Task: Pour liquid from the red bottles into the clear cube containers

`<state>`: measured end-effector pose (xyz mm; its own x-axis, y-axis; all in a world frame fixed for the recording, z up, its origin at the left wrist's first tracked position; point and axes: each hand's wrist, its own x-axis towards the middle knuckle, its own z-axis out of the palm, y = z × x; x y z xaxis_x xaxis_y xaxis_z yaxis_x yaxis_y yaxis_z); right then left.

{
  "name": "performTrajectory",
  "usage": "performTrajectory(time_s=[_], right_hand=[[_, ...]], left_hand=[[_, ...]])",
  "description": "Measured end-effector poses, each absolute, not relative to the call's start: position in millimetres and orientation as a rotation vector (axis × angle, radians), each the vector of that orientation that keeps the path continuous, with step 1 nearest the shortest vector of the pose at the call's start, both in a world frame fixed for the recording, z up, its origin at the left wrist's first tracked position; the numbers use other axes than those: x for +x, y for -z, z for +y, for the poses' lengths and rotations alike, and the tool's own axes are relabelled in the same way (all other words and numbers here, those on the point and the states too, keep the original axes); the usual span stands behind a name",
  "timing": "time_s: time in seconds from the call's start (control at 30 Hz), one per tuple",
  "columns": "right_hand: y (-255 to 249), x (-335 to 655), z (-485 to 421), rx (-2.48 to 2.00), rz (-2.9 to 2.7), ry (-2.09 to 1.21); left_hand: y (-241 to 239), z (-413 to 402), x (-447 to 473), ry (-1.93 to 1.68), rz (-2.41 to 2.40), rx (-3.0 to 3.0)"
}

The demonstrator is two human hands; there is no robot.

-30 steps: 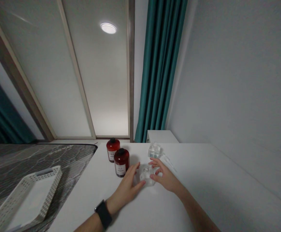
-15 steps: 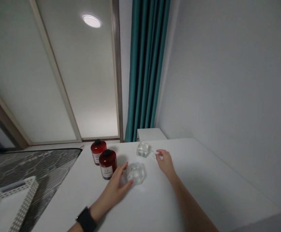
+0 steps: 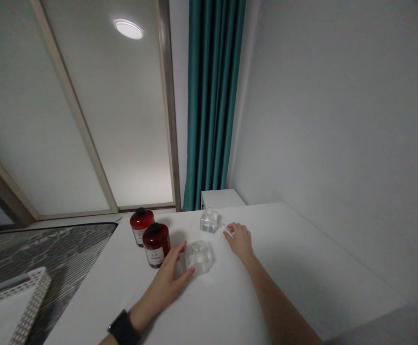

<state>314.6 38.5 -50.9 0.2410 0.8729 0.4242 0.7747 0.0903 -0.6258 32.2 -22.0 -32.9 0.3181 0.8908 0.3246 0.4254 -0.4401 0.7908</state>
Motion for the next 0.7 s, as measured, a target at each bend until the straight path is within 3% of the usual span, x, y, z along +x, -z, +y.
performTrajectory(time_s=[0.23, 0.7], right_hand=[[45.7, 313.7, 42.9, -1.565, -1.318, -0.333], [7.5, 255.4, 1.4, -1.049, -1.078, -1.007]], left_hand=[[32.7, -21.9, 31.6, -1.052, 1.153, 1.989], [22.3, -29.8, 32.4, -1.005, 1.099, 2.026]])
